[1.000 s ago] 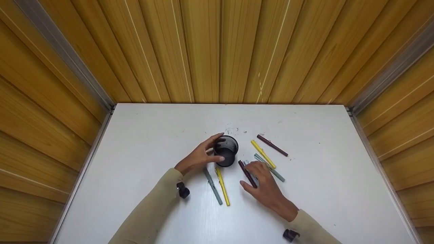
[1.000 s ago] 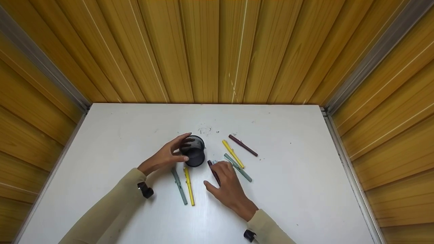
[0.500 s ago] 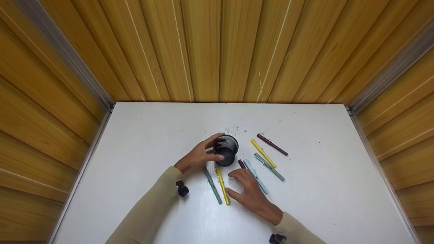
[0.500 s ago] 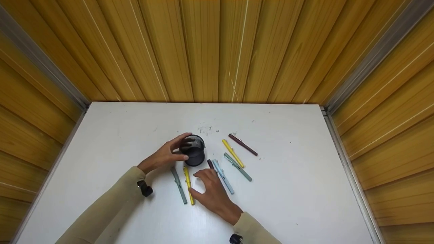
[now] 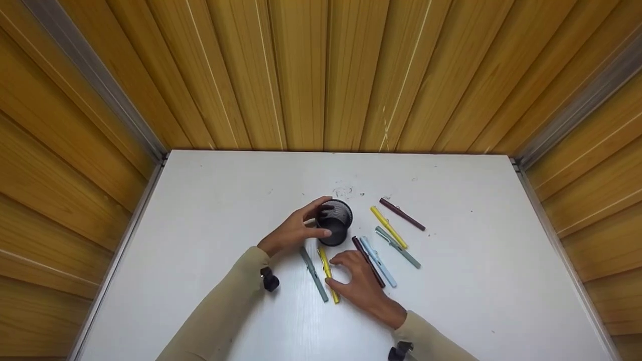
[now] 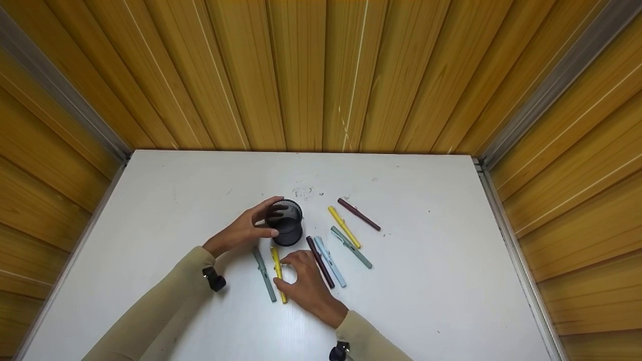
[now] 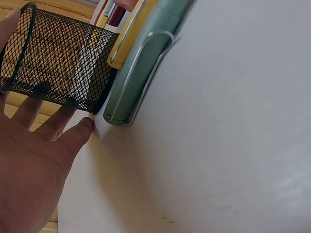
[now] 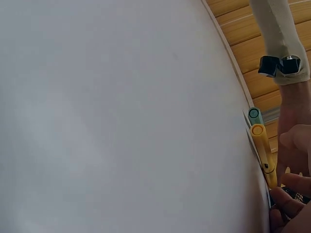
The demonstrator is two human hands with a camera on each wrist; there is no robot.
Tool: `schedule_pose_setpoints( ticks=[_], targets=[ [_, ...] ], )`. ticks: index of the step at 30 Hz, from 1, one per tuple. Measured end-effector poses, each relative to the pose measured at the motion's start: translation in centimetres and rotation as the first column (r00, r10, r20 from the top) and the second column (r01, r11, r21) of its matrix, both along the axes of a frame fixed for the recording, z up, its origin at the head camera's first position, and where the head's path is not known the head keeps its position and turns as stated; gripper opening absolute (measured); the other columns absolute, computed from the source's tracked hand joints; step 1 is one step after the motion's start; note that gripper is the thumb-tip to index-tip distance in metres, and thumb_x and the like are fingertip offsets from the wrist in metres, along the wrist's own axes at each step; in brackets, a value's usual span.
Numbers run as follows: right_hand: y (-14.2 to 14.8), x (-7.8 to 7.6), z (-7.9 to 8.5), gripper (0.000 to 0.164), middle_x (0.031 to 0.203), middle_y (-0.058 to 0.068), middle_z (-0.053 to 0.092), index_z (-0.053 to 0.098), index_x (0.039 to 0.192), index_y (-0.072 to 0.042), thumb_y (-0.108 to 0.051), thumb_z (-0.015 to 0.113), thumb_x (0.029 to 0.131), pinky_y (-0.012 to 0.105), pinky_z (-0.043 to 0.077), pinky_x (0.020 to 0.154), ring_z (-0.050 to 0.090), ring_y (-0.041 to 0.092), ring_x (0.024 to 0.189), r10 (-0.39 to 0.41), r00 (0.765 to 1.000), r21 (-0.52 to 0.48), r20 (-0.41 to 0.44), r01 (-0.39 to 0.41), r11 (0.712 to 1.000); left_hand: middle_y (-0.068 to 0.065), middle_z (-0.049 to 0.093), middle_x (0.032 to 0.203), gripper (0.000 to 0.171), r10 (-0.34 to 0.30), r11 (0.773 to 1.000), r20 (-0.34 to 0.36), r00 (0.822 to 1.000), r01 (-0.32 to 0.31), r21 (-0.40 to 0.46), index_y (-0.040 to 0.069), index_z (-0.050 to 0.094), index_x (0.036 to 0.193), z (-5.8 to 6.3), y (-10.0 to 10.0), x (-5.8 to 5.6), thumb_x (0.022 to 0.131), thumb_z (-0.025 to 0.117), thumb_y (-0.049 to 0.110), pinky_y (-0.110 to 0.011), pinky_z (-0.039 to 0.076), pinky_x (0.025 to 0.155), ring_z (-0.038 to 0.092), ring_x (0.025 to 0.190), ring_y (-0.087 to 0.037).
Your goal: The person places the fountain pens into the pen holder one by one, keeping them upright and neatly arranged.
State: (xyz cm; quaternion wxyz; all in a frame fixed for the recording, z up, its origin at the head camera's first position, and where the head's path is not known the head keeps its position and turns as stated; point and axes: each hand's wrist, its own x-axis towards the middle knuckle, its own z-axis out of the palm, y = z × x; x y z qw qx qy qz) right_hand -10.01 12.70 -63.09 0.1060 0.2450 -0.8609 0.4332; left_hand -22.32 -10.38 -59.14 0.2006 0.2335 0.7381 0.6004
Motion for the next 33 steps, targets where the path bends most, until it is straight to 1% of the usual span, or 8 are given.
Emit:
schedule_pose_setpoints(
  ticks=[6, 9, 15, 17, 19, 25, 30, 33],
  targets=[
    [0.0, -0.2, -0.6, 0.035, 0.111, 0.003, 0.075, 0.079, 0.107, -0.006, -0.007, 0.098, 0.077, 0.041, 0.051, 0.097, 0.064, 0.024, 0.110, -0.003, 0.999, -0.012, -0.051, 0.002, 1.000, 0.004, 0.049, 0.168, 0.089, 0.004, 1.000, 0.008, 1.000, -0.004, 0.013, 0.036, 0.039, 0.172, 0.0, 0.1, 0.1, 0.096, 0.086, 0.035, -0.060, 0.033, 0.128, 0.041, 0.159, -0.031],
    [0.0, -0.2, -0.8, 0.036, 0.113, 0.003, 0.076, 0.079, 0.107, -0.007, -0.008, 0.098, 0.077, 0.043, 0.049, 0.099, 0.064, 0.025, 0.112, -0.007, 0.997, -0.006, -0.072, 0.007, 1.000, 0.004, 0.047, 0.169, 0.089, 0.000, 1.000, 0.008, 1.000, 0.000, 0.020, 0.036, 0.039, 0.172, 0.0, 0.2, 0.1, 0.097, 0.085, 0.035, -0.060, 0.032, 0.128, 0.040, 0.160, -0.032],
    [-0.3, -0.1, -1.0, 0.036, 0.117, 0.005, 0.076, 0.080, 0.108, -0.007, -0.010, 0.098, 0.077, 0.044, 0.049, 0.100, 0.063, 0.025, 0.114, -0.028, 0.997, 0.002, -0.065, 0.028, 1.000, 0.006, 0.046, 0.170, 0.090, -0.002, 1.000, 0.002, 1.000, 0.002, 0.022, 0.033, 0.037, 0.173, -0.1, 0.2, 0.1, 0.097, 0.085, 0.037, -0.060, 0.032, 0.128, 0.040, 0.160, -0.032],
    [-0.5, -0.1, -1.0, 0.035, 0.118, 0.006, 0.076, 0.080, 0.108, -0.007, -0.010, 0.098, 0.078, 0.044, 0.049, 0.100, 0.063, 0.025, 0.115, -0.035, 0.998, 0.002, -0.060, 0.035, 0.999, 0.006, 0.047, 0.169, 0.089, 0.006, 1.000, 0.001, 1.000, -0.006, 0.019, 0.034, 0.038, 0.173, -0.1, 0.1, 0.2, 0.097, 0.084, 0.037, -0.058, 0.033, 0.128, 0.040, 0.159, -0.031],
    [-0.8, -0.2, -1.0, 0.034, 0.119, 0.007, 0.076, 0.080, 0.108, -0.007, -0.012, 0.097, 0.079, 0.044, 0.050, 0.100, 0.063, 0.025, 0.115, -0.048, 0.997, 0.007, -0.055, 0.048, 0.999, 0.007, 0.047, 0.168, 0.087, 0.015, 1.000, 0.003, 1.000, -0.015, 0.015, 0.038, 0.039, 0.172, 0.0, 0.0, 0.3, 0.097, 0.084, 0.036, -0.057, 0.033, 0.128, 0.041, 0.159, -0.031],
    [-1.6, -0.1, -1.0, 0.030, 0.117, 0.005, 0.072, 0.081, 0.104, -0.007, -0.014, 0.096, 0.079, 0.044, 0.049, 0.099, 0.059, 0.024, 0.114, -0.110, 0.994, 0.030, -0.019, 0.110, 0.993, 0.008, 0.048, 0.168, 0.081, 0.023, 1.000, 0.000, 1.000, -0.023, -0.003, 0.048, 0.041, 0.167, -0.1, -0.2, 0.4, 0.100, 0.082, 0.028, -0.058, 0.034, 0.127, 0.041, 0.159, -0.033],
    [-2.3, -0.1, -0.6, 0.029, 0.109, 0.002, 0.066, 0.080, 0.101, -0.007, -0.014, 0.097, 0.078, 0.043, 0.048, 0.094, 0.054, 0.021, 0.106, -0.180, 0.984, 0.066, 0.005, 0.179, 0.982, 0.007, 0.047, 0.169, 0.081, 0.020, 1.000, -0.021, 1.000, -0.020, -0.014, 0.042, 0.040, 0.170, -0.2, -0.1, 0.2, 0.101, 0.078, 0.023, -0.063, 0.031, 0.127, 0.040, 0.159, -0.038],
    [-2.8, -0.1, -0.4, 0.029, 0.104, 0.003, 0.062, 0.079, 0.099, -0.008, -0.015, 0.097, 0.078, 0.042, 0.048, 0.090, 0.051, 0.021, 0.101, -0.229, 0.973, 0.113, 0.001, 0.228, 0.967, 0.008, 0.046, 0.169, 0.081, 0.020, 1.000, -0.013, 1.000, -0.020, -0.011, 0.043, 0.040, 0.170, -0.2, 0.0, 0.2, 0.101, 0.079, 0.025, -0.063, 0.031, 0.127, 0.039, 0.159, -0.038]
  ],
)
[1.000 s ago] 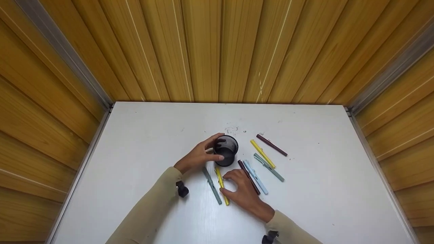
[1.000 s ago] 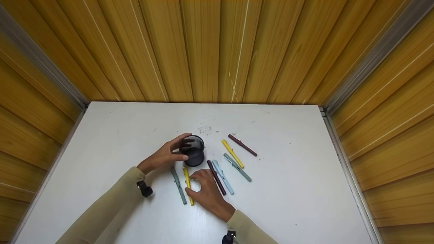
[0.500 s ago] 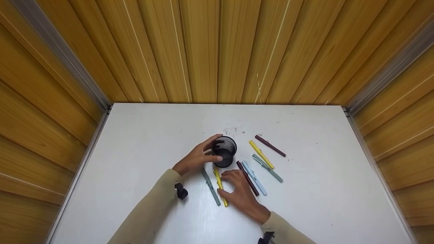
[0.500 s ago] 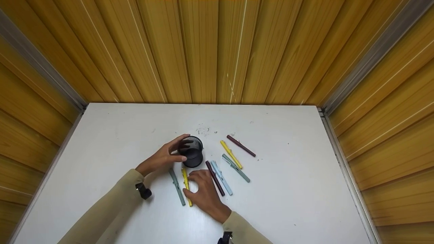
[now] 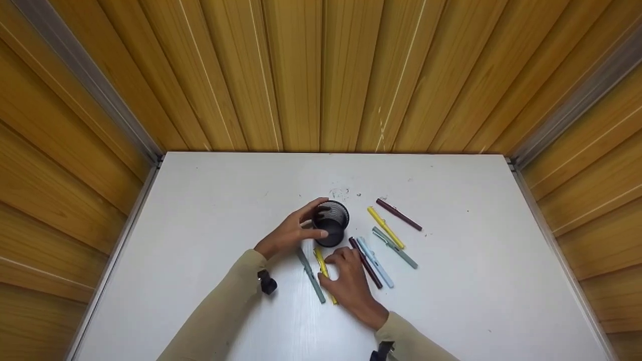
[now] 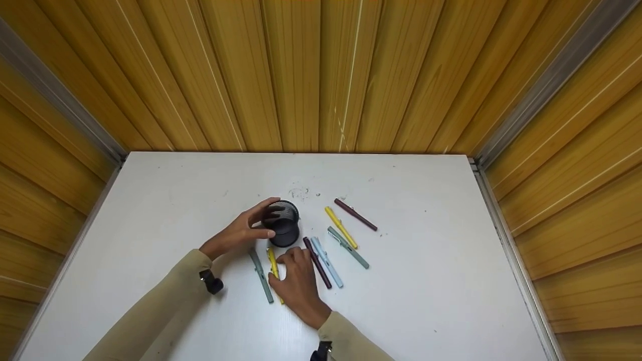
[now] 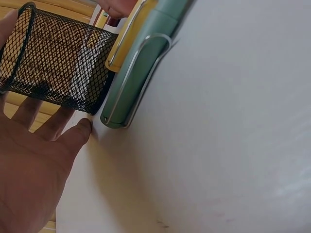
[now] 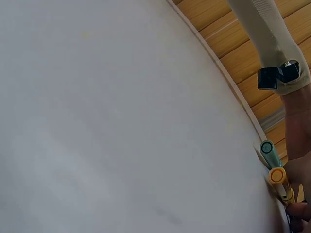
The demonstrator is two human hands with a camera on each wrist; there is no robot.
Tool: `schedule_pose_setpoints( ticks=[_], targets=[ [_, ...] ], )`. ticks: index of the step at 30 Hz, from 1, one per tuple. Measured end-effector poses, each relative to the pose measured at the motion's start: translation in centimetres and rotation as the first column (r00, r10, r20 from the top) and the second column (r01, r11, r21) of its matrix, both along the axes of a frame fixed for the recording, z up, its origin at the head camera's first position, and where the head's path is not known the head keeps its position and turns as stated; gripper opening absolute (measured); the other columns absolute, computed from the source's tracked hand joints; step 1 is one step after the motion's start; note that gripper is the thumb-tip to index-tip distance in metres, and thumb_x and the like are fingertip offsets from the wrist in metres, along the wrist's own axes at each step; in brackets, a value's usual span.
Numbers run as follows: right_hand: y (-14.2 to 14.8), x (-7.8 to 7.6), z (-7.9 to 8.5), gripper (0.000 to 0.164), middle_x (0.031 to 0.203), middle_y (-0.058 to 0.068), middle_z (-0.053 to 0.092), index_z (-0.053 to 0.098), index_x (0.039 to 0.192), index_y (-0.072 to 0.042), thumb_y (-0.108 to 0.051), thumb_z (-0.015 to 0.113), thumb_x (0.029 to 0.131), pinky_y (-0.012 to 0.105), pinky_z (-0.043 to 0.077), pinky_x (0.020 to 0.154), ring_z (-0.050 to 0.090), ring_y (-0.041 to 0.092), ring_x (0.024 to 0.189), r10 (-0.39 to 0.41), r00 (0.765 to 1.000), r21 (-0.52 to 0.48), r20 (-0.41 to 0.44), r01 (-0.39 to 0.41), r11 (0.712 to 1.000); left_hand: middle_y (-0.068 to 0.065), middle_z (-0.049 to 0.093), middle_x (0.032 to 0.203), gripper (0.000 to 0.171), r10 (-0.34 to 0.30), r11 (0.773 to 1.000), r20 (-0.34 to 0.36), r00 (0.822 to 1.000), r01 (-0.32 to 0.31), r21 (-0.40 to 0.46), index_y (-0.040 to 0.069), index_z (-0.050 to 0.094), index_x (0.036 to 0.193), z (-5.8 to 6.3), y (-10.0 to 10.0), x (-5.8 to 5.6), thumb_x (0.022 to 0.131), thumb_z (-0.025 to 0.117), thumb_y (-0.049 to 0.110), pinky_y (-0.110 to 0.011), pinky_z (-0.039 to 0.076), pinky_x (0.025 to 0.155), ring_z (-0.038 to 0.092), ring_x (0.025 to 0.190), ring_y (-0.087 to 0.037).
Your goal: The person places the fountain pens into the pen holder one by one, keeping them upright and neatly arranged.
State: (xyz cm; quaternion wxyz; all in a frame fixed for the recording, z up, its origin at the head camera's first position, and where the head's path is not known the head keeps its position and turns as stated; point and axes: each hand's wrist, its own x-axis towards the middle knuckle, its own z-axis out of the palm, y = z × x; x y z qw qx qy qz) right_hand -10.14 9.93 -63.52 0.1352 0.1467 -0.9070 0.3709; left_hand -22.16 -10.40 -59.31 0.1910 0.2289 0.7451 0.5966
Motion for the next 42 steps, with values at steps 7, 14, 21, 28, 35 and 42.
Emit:
schedule_pose_setpoints(
  ticks=[7, 14, 21, 28, 35, 42],
  targets=[
    [-0.8, -0.3, 0.5, 0.024, 0.095, 0.003, 0.063, 0.075, 0.093, -0.011, -0.018, 0.094, 0.081, 0.041, 0.046, 0.085, 0.051, 0.023, 0.093, -0.072, 0.997, 0.083, 0.042, 0.068, 0.994, 0.010, 0.047, 0.168, 0.083, -0.003, 1.000, -0.001, 1.000, 0.003, -0.004, 0.038, 0.041, 0.171, 0.1, 0.0, 0.0, 0.099, 0.082, 0.036, -0.065, 0.031, 0.127, 0.040, 0.159, -0.035],
    [-0.5, -0.4, 1.1, 0.016, 0.084, -0.002, 0.063, 0.075, 0.086, -0.013, -0.013, 0.090, 0.081, 0.038, 0.046, 0.078, 0.053, 0.018, 0.085, -0.077, 0.993, 0.089, 0.087, 0.069, 0.994, 0.006, 0.047, 0.168, 0.082, -0.009, 1.000, 0.007, 1.000, 0.009, 0.006, 0.034, 0.040, 0.172, 0.0, 0.0, 0.1, 0.100, 0.080, 0.030, -0.064, 0.032, 0.128, 0.040, 0.160, -0.034],
    [0.5, 0.4, 1.6, 0.015, 0.083, -0.007, 0.062, 0.076, 0.089, -0.014, -0.010, 0.090, 0.084, 0.032, 0.046, 0.076, 0.051, 0.011, 0.084, -0.049, 0.984, 0.044, 0.169, 0.042, 0.998, 0.006, 0.047, 0.168, 0.082, -0.022, 0.999, 0.039, 0.999, 0.021, 0.031, 0.041, 0.040, 0.170, 0.1, -0.1, 0.1, 0.100, 0.081, 0.032, -0.060, 0.032, 0.128, 0.040, 0.160, -0.030],
    [2.1, 1.6, 2.9, 0.016, 0.088, -0.011, 0.064, 0.079, 0.098, -0.016, -0.016, 0.092, 0.089, 0.030, 0.047, 0.077, 0.052, 0.011, 0.087, -0.018, 0.961, 0.031, 0.274, 0.010, 0.999, 0.007, 0.046, 0.169, 0.084, -0.020, 1.000, 0.026, 0.999, 0.020, 0.017, 0.037, 0.039, 0.172, 0.0, -0.1, -0.1, 0.100, 0.081, 0.028, -0.061, 0.032, 0.128, 0.040, 0.160, -0.035],
    [4.4, 2.0, 4.5, 0.017, 0.093, -0.010, 0.064, 0.079, 0.103, -0.019, -0.017, 0.090, 0.091, 0.031, 0.047, 0.078, 0.054, 0.012, 0.089, 0.005, 0.940, 0.020, 0.341, -0.012, 1.000, 0.008, 0.046, 0.169, 0.083, -0.012, 1.000, 0.015, 1.000, 0.012, -0.016, 0.036, 0.038, 0.172, 0.1, 0.0, 0.0, 0.100, 0.080, 0.027, -0.063, 0.031, 0.128, 0.039, 0.160, -0.036],
    [6.4, 1.9, 6.4, 0.017, 0.092, -0.009, 0.063, 0.079, 0.103, -0.018, -0.014, 0.091, 0.091, 0.027, 0.047, 0.075, 0.056, 0.018, 0.088, 0.019, 0.936, -0.028, 0.351, -0.009, 1.000, 0.010, 0.044, 0.170, 0.082, -0.006, 1.000, 0.020, 1.000, 0.007, -0.015, 0.043, 0.040, 0.170, 0.1, 0.1, 0.1, 0.099, 0.080, 0.032, -0.065, 0.028, 0.128, 0.039, 0.160, -0.036]
  ],
)
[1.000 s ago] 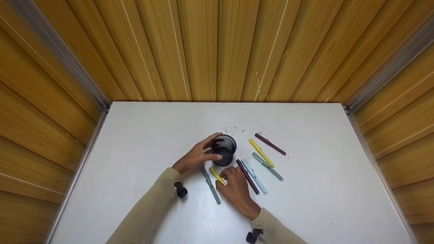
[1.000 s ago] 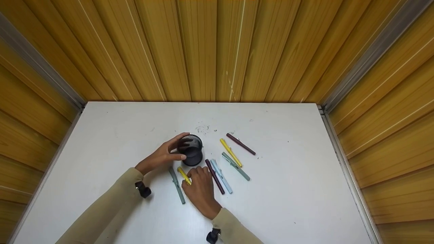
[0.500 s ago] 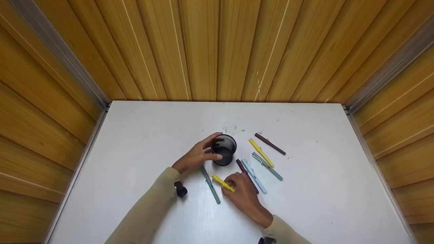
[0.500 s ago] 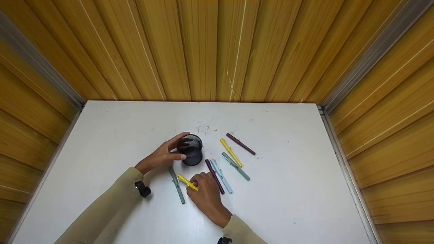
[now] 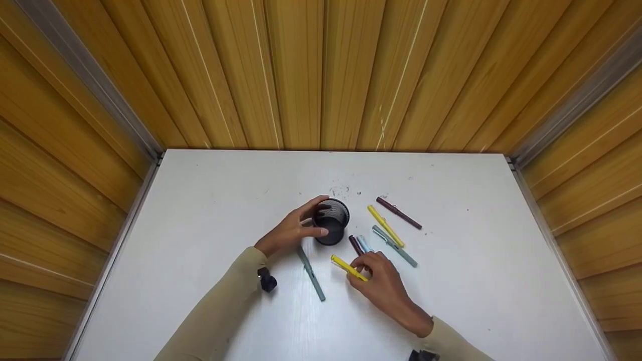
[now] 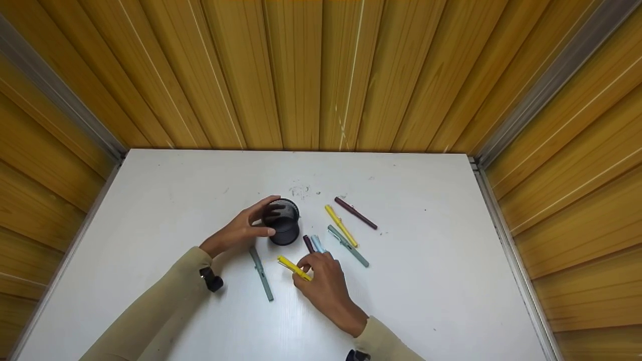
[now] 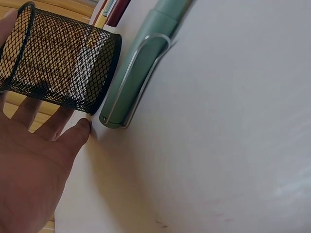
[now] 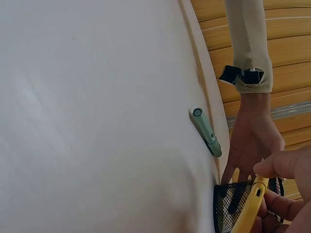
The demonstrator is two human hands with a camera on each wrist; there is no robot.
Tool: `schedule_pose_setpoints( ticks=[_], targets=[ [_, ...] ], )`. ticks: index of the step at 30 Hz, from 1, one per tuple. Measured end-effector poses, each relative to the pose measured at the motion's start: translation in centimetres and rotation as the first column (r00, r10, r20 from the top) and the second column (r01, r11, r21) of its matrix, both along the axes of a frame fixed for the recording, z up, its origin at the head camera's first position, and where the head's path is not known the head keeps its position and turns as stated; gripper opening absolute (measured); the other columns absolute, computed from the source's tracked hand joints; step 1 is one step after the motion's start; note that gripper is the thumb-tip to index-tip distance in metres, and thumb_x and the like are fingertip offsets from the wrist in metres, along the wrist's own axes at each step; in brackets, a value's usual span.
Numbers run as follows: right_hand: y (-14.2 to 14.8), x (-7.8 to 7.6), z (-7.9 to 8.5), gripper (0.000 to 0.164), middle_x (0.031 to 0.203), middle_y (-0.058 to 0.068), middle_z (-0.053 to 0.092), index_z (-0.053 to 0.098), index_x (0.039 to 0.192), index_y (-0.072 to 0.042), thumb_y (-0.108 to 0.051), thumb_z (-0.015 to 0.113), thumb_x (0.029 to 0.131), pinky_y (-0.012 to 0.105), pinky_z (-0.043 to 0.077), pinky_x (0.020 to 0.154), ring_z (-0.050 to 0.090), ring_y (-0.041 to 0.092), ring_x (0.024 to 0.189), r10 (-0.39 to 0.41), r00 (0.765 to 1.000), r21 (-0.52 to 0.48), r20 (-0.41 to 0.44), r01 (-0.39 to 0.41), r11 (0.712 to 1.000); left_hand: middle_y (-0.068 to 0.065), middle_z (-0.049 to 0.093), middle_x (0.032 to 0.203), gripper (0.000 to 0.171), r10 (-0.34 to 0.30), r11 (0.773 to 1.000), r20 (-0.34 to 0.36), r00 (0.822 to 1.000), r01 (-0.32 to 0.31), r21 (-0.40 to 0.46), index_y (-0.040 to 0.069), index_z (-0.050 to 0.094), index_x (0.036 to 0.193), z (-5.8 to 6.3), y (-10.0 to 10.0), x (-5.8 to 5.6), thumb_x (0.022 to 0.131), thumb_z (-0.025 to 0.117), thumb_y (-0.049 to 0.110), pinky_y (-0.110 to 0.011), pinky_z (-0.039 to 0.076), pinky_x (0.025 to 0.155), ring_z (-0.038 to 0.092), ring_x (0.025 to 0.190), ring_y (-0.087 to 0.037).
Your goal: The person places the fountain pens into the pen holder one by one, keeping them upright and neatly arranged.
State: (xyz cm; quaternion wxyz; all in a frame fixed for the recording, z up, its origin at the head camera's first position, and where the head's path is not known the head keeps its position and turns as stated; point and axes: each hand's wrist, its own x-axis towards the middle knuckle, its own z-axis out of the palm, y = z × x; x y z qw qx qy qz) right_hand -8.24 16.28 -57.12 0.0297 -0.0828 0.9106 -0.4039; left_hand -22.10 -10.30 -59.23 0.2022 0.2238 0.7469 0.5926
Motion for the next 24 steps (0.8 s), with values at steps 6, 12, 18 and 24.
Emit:
schedule_pose_setpoints(
  ticks=[6, 12, 18, 24],
  targets=[
    [1.2, -0.6, 2.2, 0.019, 0.092, -0.009, 0.066, 0.080, 0.101, -0.017, -0.007, 0.092, 0.089, 0.031, 0.051, 0.079, 0.062, 0.022, 0.092, 0.006, 0.999, -0.060, -0.040, -0.009, 0.998, 0.011, 0.045, 0.169, 0.084, 0.005, 1.000, 0.006, 1.000, -0.005, -0.007, 0.046, 0.039, 0.169, 0.0, 0.0, 0.1, 0.097, 0.082, 0.046, -0.067, 0.028, 0.128, 0.039, 0.160, -0.034],
    [2.1, -2.2, 4.2, 0.021, 0.093, -0.012, 0.069, 0.080, 0.099, -0.018, -0.004, 0.091, 0.088, 0.042, 0.049, 0.087, 0.065, 0.028, 0.098, 0.013, 0.995, -0.104, -0.095, -0.023, 0.994, 0.011, 0.045, 0.169, 0.081, 0.006, 1.000, 0.009, 1.000, -0.006, 0.009, 0.049, 0.040, 0.168, 0.2, -0.1, 0.2, 0.098, 0.082, 0.041, -0.066, 0.029, 0.128, 0.040, 0.160, -0.033],
    [2.4, -4.2, 5.4, 0.021, 0.094, -0.009, 0.072, 0.080, 0.100, -0.015, -0.005, 0.092, 0.087, 0.042, 0.050, 0.086, 0.065, 0.024, 0.096, 0.009, 0.989, -0.127, -0.147, -0.028, 0.992, 0.010, 0.044, 0.171, 0.085, 0.006, 1.000, 0.014, 1.000, -0.006, 0.018, 0.039, 0.039, 0.171, 0.3, -0.1, 0.3, 0.098, 0.082, 0.040, -0.065, 0.027, 0.129, 0.037, 0.161, -0.036],
    [2.7, -6.8, 5.8, 0.018, 0.097, -0.001, 0.075, 0.080, 0.101, -0.010, -0.006, 0.092, 0.088, 0.047, 0.054, 0.087, 0.068, 0.032, 0.097, -0.033, 0.989, -0.175, -0.142, 0.008, 0.985, 0.010, 0.044, 0.170, 0.089, 0.006, 1.000, 0.034, 0.999, -0.006, 0.026, 0.036, 0.038, 0.172, 0.1, 0.0, 0.1, 0.097, 0.083, 0.044, -0.065, 0.026, 0.129, 0.036, 0.161, -0.035]
  ],
)
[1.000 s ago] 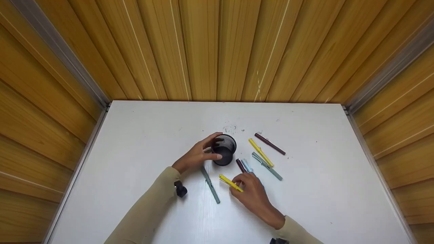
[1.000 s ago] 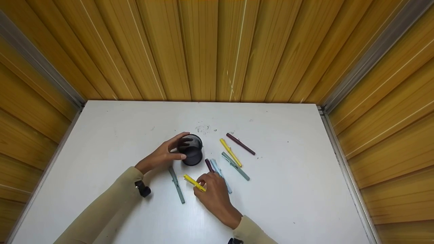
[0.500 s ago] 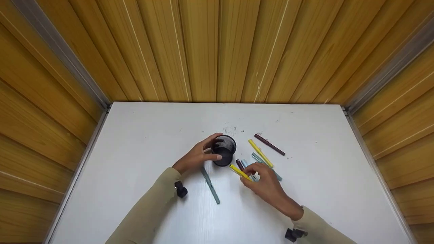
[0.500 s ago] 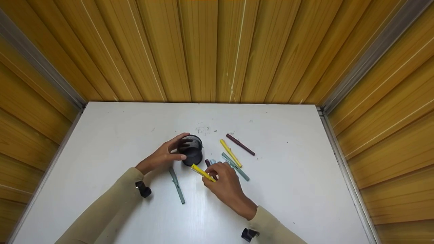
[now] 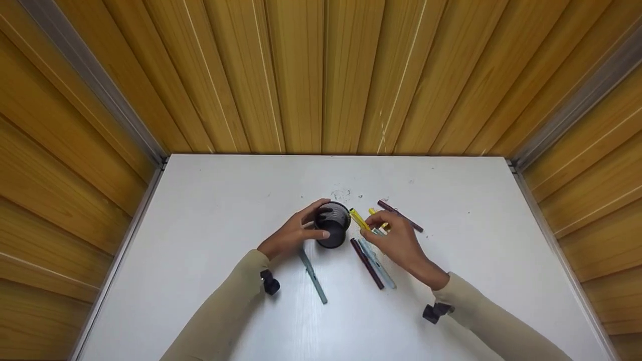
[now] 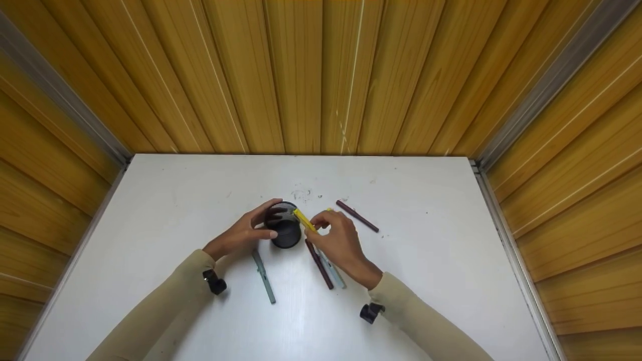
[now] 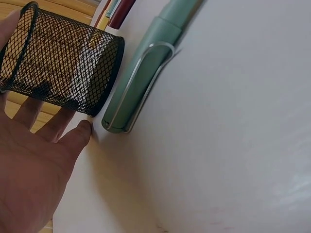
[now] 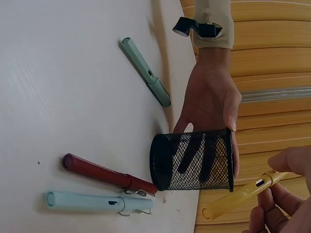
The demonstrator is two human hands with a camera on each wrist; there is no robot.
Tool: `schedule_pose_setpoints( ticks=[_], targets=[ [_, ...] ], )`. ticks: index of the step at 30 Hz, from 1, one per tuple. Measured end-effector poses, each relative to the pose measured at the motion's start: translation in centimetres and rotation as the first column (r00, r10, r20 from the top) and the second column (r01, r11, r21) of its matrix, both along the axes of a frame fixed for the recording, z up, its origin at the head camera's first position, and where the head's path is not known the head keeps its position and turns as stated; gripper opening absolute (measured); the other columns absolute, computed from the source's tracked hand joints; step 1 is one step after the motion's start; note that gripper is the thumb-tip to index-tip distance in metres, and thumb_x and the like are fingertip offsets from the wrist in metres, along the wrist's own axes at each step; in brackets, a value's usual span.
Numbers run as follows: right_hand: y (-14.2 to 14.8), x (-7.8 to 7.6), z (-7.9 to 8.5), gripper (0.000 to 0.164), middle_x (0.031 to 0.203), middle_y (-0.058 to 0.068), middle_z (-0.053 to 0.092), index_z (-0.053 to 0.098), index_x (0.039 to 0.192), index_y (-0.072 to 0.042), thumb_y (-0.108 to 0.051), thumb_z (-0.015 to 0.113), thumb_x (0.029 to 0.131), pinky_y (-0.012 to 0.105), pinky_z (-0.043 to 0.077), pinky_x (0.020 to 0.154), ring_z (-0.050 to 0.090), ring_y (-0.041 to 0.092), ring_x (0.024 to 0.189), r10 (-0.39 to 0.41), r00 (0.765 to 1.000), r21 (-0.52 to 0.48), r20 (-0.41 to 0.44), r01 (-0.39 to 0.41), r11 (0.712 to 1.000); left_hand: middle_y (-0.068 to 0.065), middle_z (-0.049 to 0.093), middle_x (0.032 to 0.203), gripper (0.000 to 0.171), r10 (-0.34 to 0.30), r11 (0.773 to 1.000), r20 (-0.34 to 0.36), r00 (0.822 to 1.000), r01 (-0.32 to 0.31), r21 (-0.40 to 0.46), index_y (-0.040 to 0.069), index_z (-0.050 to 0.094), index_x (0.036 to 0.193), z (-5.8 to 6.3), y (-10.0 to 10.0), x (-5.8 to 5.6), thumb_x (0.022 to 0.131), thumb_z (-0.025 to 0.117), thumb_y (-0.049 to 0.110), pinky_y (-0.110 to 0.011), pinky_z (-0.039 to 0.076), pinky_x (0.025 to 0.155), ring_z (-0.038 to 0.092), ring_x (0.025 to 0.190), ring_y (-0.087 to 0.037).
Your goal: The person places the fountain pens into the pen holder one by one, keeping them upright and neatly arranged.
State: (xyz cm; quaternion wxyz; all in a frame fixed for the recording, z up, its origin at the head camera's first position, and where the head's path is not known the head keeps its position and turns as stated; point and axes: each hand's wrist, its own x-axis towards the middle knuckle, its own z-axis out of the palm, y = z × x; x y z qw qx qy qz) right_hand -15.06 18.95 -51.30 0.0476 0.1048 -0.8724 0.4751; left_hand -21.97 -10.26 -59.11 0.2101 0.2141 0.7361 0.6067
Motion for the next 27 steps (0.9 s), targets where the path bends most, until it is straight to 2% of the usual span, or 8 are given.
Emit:
schedule_pose_setpoints(
  ticks=[4, 12, 17, 20, 27],
  targets=[
    [0.0, -1.4, 0.6, 0.016, 0.097, 0.001, 0.077, 0.081, 0.104, -0.010, -0.010, 0.090, 0.091, 0.046, 0.052, 0.089, 0.068, 0.031, 0.098, -0.024, 0.999, -0.029, 0.027, 0.025, 0.999, 0.009, 0.043, 0.171, 0.091, 0.004, 1.000, 0.009, 1.000, -0.004, -0.009, 0.031, 0.036, 0.174, -0.1, 0.1, 0.1, 0.097, 0.083, 0.044, -0.067, 0.023, 0.129, 0.034, 0.162, -0.038],
    [-0.2, -3.5, 1.9, 0.014, 0.099, 0.004, 0.078, 0.081, 0.106, -0.008, -0.011, 0.088, 0.094, 0.048, 0.052, 0.093, 0.067, 0.022, 0.096, 0.001, 1.000, -0.079, -0.012, -0.002, 0.997, 0.011, 0.044, 0.170, 0.083, 0.009, 1.000, 0.008, 1.000, -0.009, -0.029, 0.049, 0.040, 0.168, 0.2, 0.1, 0.1, 0.096, 0.083, 0.047, -0.065, 0.024, 0.130, 0.036, 0.162, -0.034],
    [-0.5, -4.5, 2.3, 0.012, 0.099, 0.004, 0.077, 0.081, 0.106, -0.009, -0.014, 0.086, 0.096, 0.036, 0.049, 0.089, 0.066, 0.020, 0.096, 0.011, 1.000, -0.106, -0.013, -0.012, 0.994, 0.007, 0.047, 0.169, 0.083, 0.001, 1.000, -0.003, 1.000, -0.001, -0.001, 0.043, 0.041, 0.169, 0.1, 0.1, -0.1, 0.097, 0.083, 0.043, -0.062, 0.026, 0.130, 0.040, 0.160, -0.032],
    [-0.8, -4.9, 2.8, 0.011, 0.098, 0.005, 0.076, 0.081, 0.105, -0.009, -0.013, 0.085, 0.096, 0.033, 0.048, 0.087, 0.066, 0.020, 0.096, 0.007, 1.000, -0.110, -0.014, -0.009, 0.994, 0.006, 0.048, 0.169, 0.085, -0.004, 1.000, -0.002, 1.000, 0.004, 0.013, 0.039, 0.040, 0.171, 0.0, 0.2, -0.2, 0.097, 0.083, 0.042, -0.061, 0.026, 0.130, 0.041, 0.159, -0.033],
    [-1.7, -5.5, 3.9, 0.012, 0.100, 0.006, 0.078, 0.082, 0.106, -0.007, -0.012, 0.085, 0.096, 0.034, 0.050, 0.090, 0.069, 0.021, 0.098, 0.018, 0.999, -0.130, -0.046, -0.024, 0.991, 0.010, 0.045, 0.170, 0.082, 0.000, 1.000, 0.003, 1.000, 0.000, 0.002, 0.047, 0.042, 0.167, 0.1, 0.0, -0.2, 0.097, 0.084, 0.043, -0.059, 0.026, 0.131, 0.039, 0.160, -0.032]
  ],
)
